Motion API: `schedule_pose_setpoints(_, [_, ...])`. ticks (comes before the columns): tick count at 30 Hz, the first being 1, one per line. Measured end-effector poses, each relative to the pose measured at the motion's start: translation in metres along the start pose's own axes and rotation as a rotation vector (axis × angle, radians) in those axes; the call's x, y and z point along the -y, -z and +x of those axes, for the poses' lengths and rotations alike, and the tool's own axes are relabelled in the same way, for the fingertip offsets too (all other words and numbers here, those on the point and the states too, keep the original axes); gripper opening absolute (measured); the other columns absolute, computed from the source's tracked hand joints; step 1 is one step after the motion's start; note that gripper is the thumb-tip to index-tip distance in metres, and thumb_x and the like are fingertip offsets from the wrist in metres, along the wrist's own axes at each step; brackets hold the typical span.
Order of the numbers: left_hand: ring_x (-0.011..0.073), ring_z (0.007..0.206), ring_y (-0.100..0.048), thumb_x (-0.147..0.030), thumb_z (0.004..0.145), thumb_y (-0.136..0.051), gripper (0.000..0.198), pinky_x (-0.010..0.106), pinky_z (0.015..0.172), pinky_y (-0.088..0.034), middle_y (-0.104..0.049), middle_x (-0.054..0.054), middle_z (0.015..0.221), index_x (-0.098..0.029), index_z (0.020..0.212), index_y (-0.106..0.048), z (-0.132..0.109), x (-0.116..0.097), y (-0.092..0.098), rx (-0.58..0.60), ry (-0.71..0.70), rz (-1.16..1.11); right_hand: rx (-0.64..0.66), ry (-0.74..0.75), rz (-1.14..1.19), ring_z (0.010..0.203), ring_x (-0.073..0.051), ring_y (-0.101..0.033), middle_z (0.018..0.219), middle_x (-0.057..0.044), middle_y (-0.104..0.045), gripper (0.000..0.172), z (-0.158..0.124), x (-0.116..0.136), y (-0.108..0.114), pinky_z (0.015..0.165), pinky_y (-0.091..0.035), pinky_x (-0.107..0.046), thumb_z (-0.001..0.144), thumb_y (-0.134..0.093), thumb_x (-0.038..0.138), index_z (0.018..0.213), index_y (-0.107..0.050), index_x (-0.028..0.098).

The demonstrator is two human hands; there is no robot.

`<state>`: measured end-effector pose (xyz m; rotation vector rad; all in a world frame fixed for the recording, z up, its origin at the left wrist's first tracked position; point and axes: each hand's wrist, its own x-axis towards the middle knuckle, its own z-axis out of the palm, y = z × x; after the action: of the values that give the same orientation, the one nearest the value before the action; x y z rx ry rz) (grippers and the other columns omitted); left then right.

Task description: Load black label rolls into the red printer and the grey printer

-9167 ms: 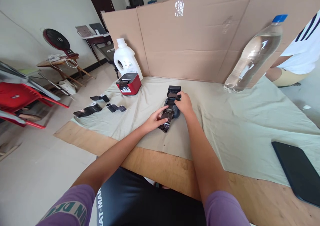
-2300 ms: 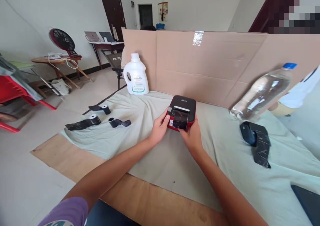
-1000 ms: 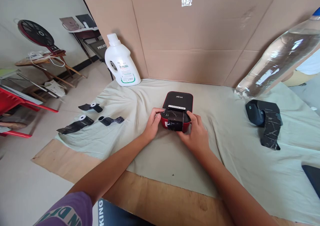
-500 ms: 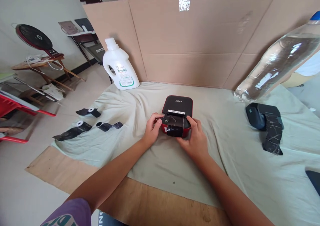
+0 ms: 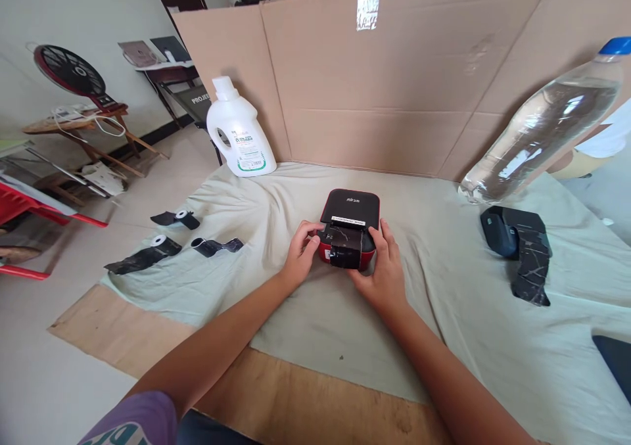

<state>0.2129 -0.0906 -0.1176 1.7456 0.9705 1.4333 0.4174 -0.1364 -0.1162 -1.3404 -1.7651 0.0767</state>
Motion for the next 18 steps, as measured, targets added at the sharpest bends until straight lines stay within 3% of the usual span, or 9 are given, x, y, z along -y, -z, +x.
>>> schedule_pose_setpoints(7, [0.0147, 0.084, -0.056, -0.038, 0.099, -0.047, 0.023, 0.026, 0.078, -0.045, -0.06, 0.001, 0.088, -0.02, 0.088, -0.056, 0.0083, -0.0017, -0.0051, -0.006, 0.125, -0.09, 0.03, -0.053, 0.013, 0.142, -0.033, -0.041, 0.162, -0.011, -0.03, 0.085, -0.0023, 0.0033, 0.0025, 0.11, -0.044, -0.051, 0.076, -0.07, 0.03, 0.152, -0.031, 0.027])
schedule_pose_setpoints(13, [0.0165, 0.091, -0.058, -0.043, 0.1, -0.047, 0.027, 0.029, 0.084, -0.047, -0.063, 0.003, 0.098, -0.02, 0.108, -0.06, 0.0015, 0.0037, -0.0064, -0.026, 0.06, -0.099, 0.025, -0.03, -0.011, 0.138, -0.034, -0.045, 0.164, -0.011, -0.027, 0.085, -0.0023, 0.0024, 0.0026, 0.107, -0.045, -0.052, 0.077, -0.069, 0.029, 0.153, -0.031, 0.027])
schedule_pose_setpoints(18, [0.0178, 0.093, -0.059, -0.044, 0.1, -0.048, 0.03, 0.03, 0.085, -0.047, -0.063, 0.004, 0.101, -0.021, 0.11, -0.062, 0.0005, 0.0038, -0.0054, -0.029, 0.047, -0.088, 0.024, -0.004, 0.068, 0.138, -0.034, -0.044, 0.163, -0.012, -0.029, 0.079, -0.0022, 0.0008, 0.0039, 0.106, -0.045, -0.052, 0.08, -0.066, 0.028, 0.153, -0.034, 0.026])
